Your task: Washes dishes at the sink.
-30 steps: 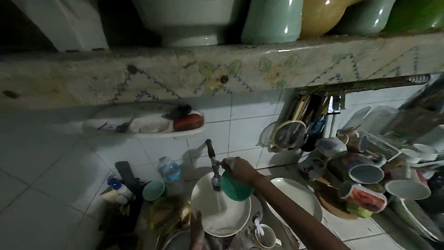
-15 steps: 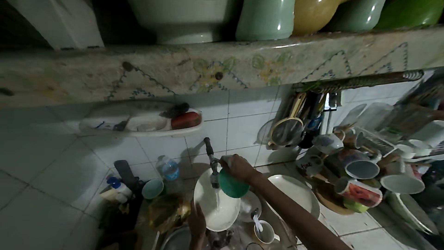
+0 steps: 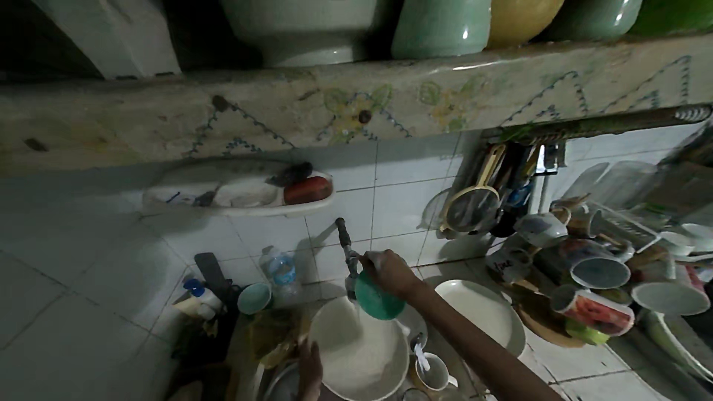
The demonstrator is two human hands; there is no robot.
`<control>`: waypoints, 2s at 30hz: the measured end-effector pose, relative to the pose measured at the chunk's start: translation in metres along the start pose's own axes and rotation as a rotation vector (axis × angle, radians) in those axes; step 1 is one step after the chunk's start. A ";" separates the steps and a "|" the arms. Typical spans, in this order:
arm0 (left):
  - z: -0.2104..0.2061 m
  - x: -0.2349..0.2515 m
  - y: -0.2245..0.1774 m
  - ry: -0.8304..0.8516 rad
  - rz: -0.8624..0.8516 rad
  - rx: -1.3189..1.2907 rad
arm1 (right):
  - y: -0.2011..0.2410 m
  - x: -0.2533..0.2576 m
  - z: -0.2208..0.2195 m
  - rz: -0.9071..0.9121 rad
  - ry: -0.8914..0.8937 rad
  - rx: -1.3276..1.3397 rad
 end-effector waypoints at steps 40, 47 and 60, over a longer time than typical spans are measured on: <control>0.054 -0.080 0.013 0.155 0.078 -0.199 | -0.025 -0.058 -0.258 -0.230 -0.159 0.371; 0.106 -0.061 0.024 0.078 0.026 -0.110 | -0.037 -0.134 -0.289 -0.025 0.263 0.299; 0.130 -0.047 0.042 -0.031 -0.042 -0.222 | 0.001 -0.172 -0.284 0.156 0.250 0.305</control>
Point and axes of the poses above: each hand's wrist, its own x-axis towards the middle knuckle, its own z-axis out of the back of the hand, y = z × x, the point moved 10 cm from there along x, towards the middle knuckle, and after that the axes turned 9 degrees about x, right-handed, at the moved point
